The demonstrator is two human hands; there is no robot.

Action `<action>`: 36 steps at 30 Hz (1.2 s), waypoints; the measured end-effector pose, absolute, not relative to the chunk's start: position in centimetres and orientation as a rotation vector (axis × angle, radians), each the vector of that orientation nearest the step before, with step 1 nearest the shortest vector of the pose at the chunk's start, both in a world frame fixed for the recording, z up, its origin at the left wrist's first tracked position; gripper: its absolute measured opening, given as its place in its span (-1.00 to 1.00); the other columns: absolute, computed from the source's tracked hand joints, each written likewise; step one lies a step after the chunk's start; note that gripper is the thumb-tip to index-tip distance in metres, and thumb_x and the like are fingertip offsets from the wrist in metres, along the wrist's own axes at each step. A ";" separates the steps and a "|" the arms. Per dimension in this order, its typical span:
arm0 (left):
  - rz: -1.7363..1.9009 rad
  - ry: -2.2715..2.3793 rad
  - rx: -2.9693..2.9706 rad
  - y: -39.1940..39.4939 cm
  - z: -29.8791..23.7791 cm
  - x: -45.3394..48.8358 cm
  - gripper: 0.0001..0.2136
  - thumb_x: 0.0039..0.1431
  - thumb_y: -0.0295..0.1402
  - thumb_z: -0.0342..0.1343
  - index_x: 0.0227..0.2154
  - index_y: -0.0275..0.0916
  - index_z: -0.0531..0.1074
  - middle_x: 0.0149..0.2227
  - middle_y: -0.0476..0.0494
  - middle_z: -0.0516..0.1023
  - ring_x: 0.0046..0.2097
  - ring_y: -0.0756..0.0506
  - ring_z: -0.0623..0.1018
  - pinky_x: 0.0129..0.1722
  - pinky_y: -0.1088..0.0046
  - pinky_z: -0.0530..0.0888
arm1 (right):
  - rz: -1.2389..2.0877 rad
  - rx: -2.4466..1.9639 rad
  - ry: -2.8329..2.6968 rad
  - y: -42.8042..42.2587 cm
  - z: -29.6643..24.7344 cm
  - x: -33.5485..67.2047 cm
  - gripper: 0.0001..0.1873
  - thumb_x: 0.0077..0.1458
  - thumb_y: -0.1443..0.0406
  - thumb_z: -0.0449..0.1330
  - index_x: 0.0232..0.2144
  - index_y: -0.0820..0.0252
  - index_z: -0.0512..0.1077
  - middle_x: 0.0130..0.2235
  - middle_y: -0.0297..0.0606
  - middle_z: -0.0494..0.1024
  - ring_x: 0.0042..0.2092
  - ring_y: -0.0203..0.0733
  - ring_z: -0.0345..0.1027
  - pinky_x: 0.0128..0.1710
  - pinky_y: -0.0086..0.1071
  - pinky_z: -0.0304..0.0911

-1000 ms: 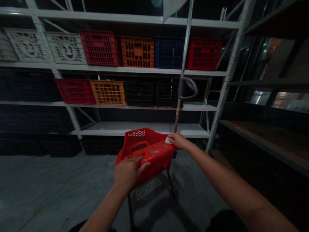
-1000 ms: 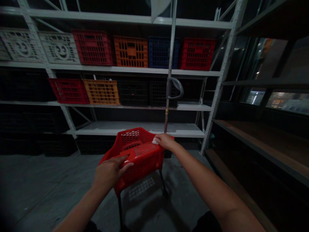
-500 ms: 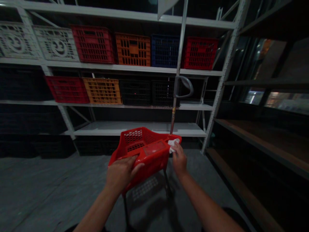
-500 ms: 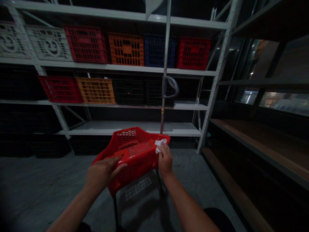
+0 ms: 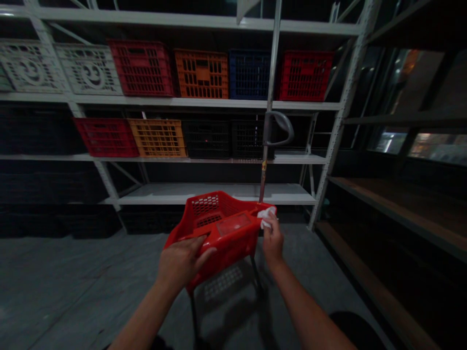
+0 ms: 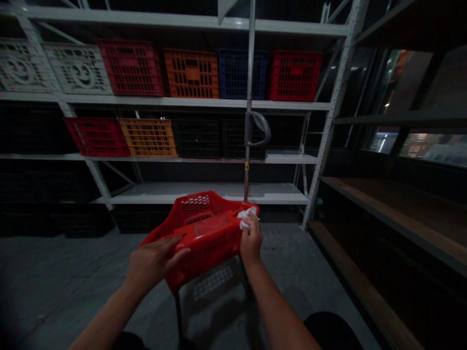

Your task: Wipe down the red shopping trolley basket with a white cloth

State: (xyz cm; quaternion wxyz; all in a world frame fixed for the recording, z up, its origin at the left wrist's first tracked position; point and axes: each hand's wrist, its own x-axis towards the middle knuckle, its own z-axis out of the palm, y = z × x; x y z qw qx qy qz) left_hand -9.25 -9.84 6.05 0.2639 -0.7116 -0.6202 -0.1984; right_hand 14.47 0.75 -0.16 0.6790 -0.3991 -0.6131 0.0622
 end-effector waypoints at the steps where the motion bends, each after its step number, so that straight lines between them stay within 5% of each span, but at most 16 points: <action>1: -0.545 -1.664 -1.924 -9.9 6.0 -9.3 -0.54 0.05 0.04 -0.13 -0.17 -0.14 0.44 -0.22 -0.10 0.56 -0.21 -0.14 0.53 -0.29 0.39 0.42 | 0.113 -0.876 -1.449 0.0 0.1 13.8 -0.75 0.07 0.42 -0.11 -0.26 0.21 0.33 0.02 -0.10 0.34 0.10 -0.17 0.13 0.06 -0.18 0.05; 9: -0.598 -1.455 -1.922 -9.7 5.2 -11.2 -0.59 0.03 0.00 -0.06 -0.20 -0.13 0.45 -0.26 -0.09 0.57 -0.28 -0.09 0.55 -0.36 0.46 0.43 | -0.098 -0.848 -1.989 2.3 4.3 17.9 -0.77 0.04 0.44 -0.03 -0.31 0.14 0.37 -0.28 -0.30 0.51 -0.20 -0.23 0.35 0.16 -0.05 -0.25; 18: -0.699 -1.371 -1.926 -8.9 4.9 -13.4 -0.60 -0.02 0.00 0.00 -0.22 -0.12 0.46 -0.28 -0.07 0.58 -0.27 -0.11 0.55 -0.33 0.40 0.44 | -0.043 -1.145 -1.833 5.4 5.0 21.2 -0.75 0.04 0.41 -0.05 -0.31 0.19 0.41 -0.29 -0.18 0.42 -0.22 -0.18 0.28 -0.17 -0.29 0.20; 26: -0.732 -1.387 -2.035 -9.0 5.5 -16.1 -0.61 -0.03 -0.02 0.01 -0.23 -0.15 0.46 -0.24 -0.08 0.57 -0.25 -0.11 0.54 -0.23 0.36 0.41 | -0.016 -0.907 -1.451 -1.6 1.4 14.7 -0.72 0.08 0.43 -0.09 -0.26 0.18 0.39 -0.17 -0.15 0.40 -0.07 -0.14 0.20 -0.06 -0.19 0.15; 36: -0.685 -1.412 -2.052 -8.0 5.9 -18.4 -0.69 0.04 -0.10 -0.04 -0.29 -0.17 0.45 -0.29 -0.09 0.56 -0.23 -0.15 0.49 -0.08 0.17 0.25 | -0.191 -0.569 -1.797 -4.1 1.0 13.1 -0.66 0.01 0.49 -0.03 -0.20 0.12 0.36 -0.14 -0.24 0.48 -0.02 -0.19 0.25 0.07 -0.08 0.01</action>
